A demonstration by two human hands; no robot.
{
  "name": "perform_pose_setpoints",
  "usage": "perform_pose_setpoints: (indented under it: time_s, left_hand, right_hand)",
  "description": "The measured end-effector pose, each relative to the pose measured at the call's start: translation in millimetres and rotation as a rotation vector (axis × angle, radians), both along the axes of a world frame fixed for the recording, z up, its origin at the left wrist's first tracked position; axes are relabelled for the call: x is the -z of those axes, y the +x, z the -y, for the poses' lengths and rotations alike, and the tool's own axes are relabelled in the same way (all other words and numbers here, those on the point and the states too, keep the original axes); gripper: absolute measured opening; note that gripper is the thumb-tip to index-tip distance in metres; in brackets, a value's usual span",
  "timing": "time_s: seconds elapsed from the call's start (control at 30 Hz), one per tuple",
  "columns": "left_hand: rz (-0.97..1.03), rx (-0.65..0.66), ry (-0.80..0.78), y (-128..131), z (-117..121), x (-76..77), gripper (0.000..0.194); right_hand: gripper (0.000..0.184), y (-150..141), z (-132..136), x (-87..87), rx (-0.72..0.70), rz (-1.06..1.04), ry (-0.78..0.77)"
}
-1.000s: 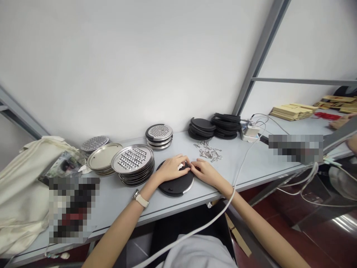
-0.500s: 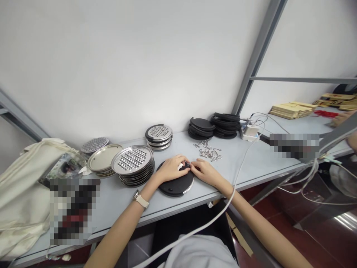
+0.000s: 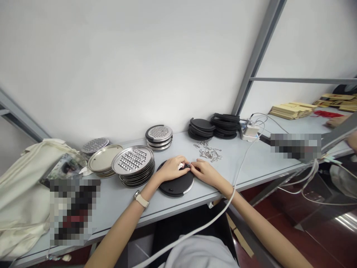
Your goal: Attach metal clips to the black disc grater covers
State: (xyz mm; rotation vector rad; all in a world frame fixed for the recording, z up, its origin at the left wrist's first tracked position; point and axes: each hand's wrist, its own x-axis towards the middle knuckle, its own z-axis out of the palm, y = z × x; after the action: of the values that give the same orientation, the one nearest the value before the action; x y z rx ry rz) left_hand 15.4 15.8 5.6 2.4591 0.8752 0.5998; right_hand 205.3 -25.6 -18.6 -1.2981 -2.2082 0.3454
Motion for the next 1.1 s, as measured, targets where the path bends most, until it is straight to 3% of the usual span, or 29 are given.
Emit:
perform_pose_setpoints:
  time_s: [1.1]
  left_hand:
    - [0.024, 0.039, -0.133, -2.8, -0.4, -2.8, 0.018]
  right_hand:
    - [0.034, 1.1, 1.9, 0.4, -0.06, -0.027, -0.039]
